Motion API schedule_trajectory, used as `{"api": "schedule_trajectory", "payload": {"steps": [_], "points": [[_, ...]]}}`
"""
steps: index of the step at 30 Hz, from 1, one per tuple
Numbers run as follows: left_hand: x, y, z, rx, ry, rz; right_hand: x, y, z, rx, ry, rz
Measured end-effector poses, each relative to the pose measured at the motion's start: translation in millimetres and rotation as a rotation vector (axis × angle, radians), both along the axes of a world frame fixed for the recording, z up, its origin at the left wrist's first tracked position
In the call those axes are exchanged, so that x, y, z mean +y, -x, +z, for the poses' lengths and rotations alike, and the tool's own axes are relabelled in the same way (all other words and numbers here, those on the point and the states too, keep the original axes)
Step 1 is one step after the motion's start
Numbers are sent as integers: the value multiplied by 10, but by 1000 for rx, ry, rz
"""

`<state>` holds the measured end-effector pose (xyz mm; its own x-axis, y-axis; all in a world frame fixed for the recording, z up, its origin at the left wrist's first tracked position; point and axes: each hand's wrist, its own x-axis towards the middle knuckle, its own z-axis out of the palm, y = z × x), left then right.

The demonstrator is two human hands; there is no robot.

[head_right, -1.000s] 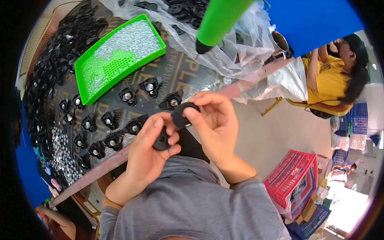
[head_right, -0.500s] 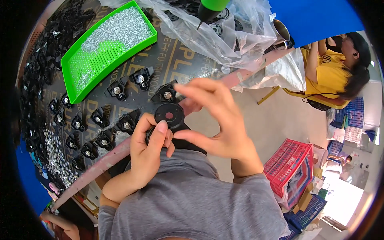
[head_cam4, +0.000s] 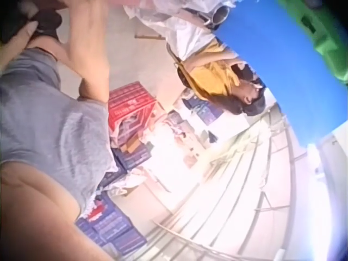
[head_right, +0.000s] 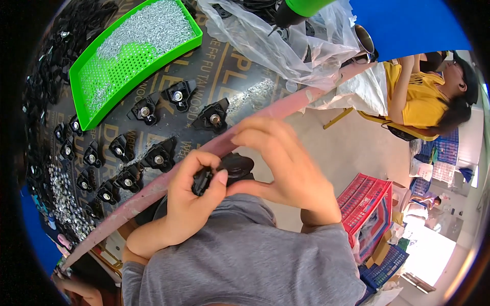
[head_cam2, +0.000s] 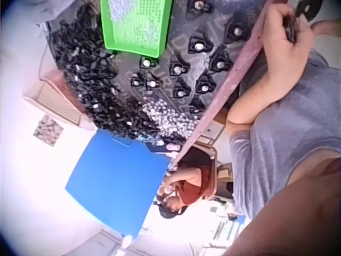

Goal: The person assembles small black plastic components with metal screws and washers on a workbench, using an electric screwdriver to secure the parts together.

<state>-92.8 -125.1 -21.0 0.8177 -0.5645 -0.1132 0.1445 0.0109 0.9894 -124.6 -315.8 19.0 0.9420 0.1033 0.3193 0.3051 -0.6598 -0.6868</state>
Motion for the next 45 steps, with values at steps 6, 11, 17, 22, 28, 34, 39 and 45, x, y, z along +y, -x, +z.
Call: {"api": "schedule_trajectory", "payload": {"steps": [6,11,17,22,28,34,39,45], "points": [[50,-21,15,9,-60,-76,-36,29,102,44,196,242],[89,11,64,244,0,-45,-58,-111,13,42,185,197],[143,55,114,190,79,-16,-226,-522,-315,-8,128,194],[73,36,-13,240,61,2,-215,-619,-421,-13,102,214],[46,41,-87,253,60,-45,-224,-641,-426,85,53,216],[54,40,-108,232,39,-86,-219,-694,-419,167,0,212],[62,54,-97,221,12,-146,-217,-701,-424,203,1,229],[243,24,-45,511,375,-110,-154,-545,-230,-28,-15,135]]}}
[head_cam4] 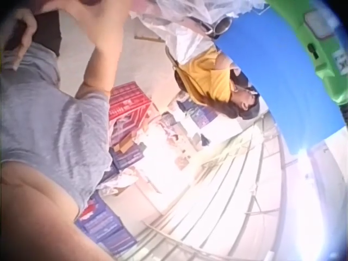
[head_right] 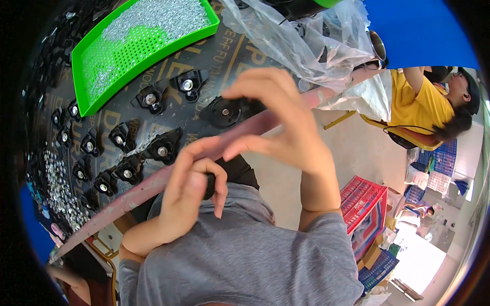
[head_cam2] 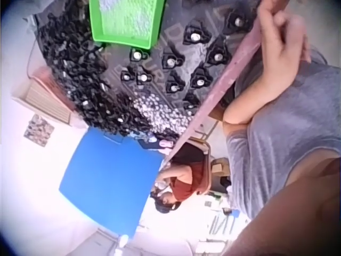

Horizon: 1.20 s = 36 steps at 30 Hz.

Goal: The person assembles small black plastic components with metal screws and washers on a workbench, using an electric screwdriver to secure the parts together.

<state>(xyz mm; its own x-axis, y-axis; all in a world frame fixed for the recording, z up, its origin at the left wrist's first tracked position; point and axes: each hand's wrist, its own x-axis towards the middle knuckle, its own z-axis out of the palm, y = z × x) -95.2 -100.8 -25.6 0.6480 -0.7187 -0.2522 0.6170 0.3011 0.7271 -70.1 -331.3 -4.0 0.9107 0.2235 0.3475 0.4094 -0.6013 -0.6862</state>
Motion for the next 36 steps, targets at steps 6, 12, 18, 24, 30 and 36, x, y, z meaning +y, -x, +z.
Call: {"api": "schedule_trajectory", "payload": {"steps": [6,12,18,24,30,36], "points": [[15,-43,91,-72,32,63,540,381,188,30,34,169],[144,62,35,1,51,79,645,395,145,183,-220,165],[334,86,21,-27,112,55,620,476,127,121,-425,124],[449,158,210,-288,-194,149,833,496,110,-258,2,170],[545,94,138,-398,-338,236,826,446,236,-120,3,159],[554,60,49,-640,-379,276,849,391,295,-86,129,169]]}}
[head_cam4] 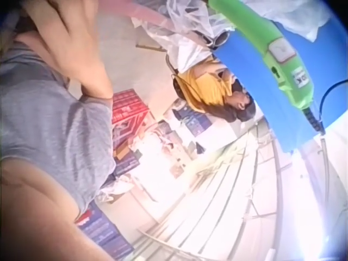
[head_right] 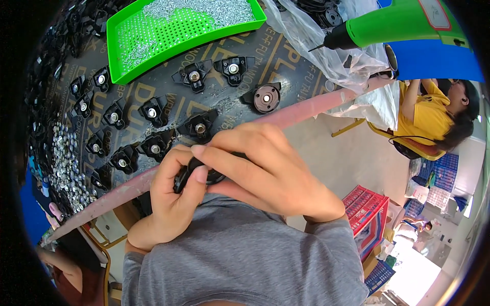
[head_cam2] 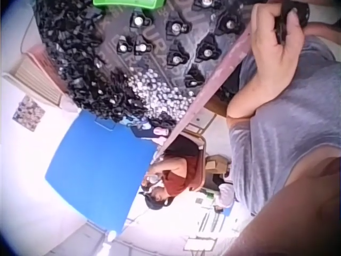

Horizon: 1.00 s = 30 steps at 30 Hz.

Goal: The person assembles small black plastic components with metal screws and washers on a workbench, using an electric screwdriver to secure the parts together.

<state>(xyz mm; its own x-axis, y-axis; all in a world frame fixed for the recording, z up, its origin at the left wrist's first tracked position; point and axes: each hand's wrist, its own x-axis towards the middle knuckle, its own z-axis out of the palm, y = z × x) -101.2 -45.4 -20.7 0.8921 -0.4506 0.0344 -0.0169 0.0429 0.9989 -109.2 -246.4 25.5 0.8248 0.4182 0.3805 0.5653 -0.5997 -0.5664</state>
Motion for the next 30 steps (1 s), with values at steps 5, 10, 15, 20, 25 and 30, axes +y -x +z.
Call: {"api": "schedule_trajectory", "payload": {"steps": [5,10,15,20,25,30], "points": [[-21,56,136,404,194,33,24,20,-116,28,-81,-40],[62,-26,95,118,-72,-40,-25,19,-59,104,-122,20],[129,-31,60,-82,-133,-89,20,34,-25,54,113,186],[258,40,147,113,-111,9,-10,-109,-92,72,55,134],[321,4,210,105,-238,-17,67,-304,-311,11,171,-82],[235,38,94,144,-288,-83,80,-337,-368,10,195,-56]]}}
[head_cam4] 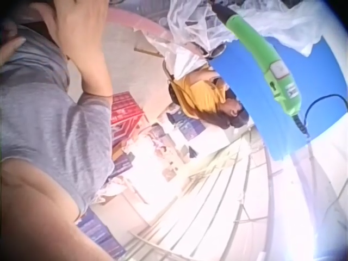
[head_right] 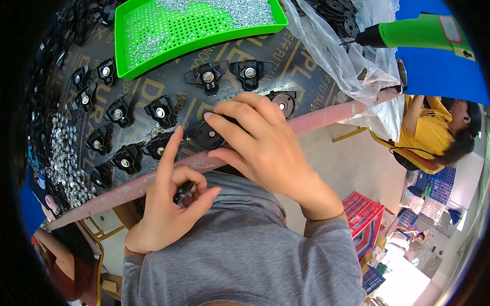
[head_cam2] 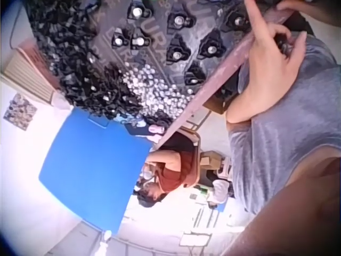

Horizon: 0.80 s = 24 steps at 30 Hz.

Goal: The person assembles small black plastic components with metal screws and washers on a workbench, using an electric screwdriver to secure the parts together.

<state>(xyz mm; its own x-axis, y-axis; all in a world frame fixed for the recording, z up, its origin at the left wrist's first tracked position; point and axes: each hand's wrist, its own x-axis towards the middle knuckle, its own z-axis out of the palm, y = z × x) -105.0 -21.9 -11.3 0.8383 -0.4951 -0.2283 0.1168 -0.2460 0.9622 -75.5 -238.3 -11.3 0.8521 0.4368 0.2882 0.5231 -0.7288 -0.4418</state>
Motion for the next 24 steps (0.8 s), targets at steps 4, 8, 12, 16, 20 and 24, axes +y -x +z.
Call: {"api": "schedule_trajectory", "payload": {"steps": [4,8,12,16,20,24], "points": [[-32,12,-80,-20,13,-17,23,-3,-24,30,-11,-25],[-13,2,-66,2,17,-54,39,-11,-40,34,-11,-65],[62,-24,56,171,211,-30,61,-19,21,19,-61,-84],[112,-8,3,286,540,12,102,160,301,75,-266,89],[67,27,6,251,630,-43,263,226,236,180,-365,236],[158,144,38,183,500,140,343,231,219,233,-475,108]]}}
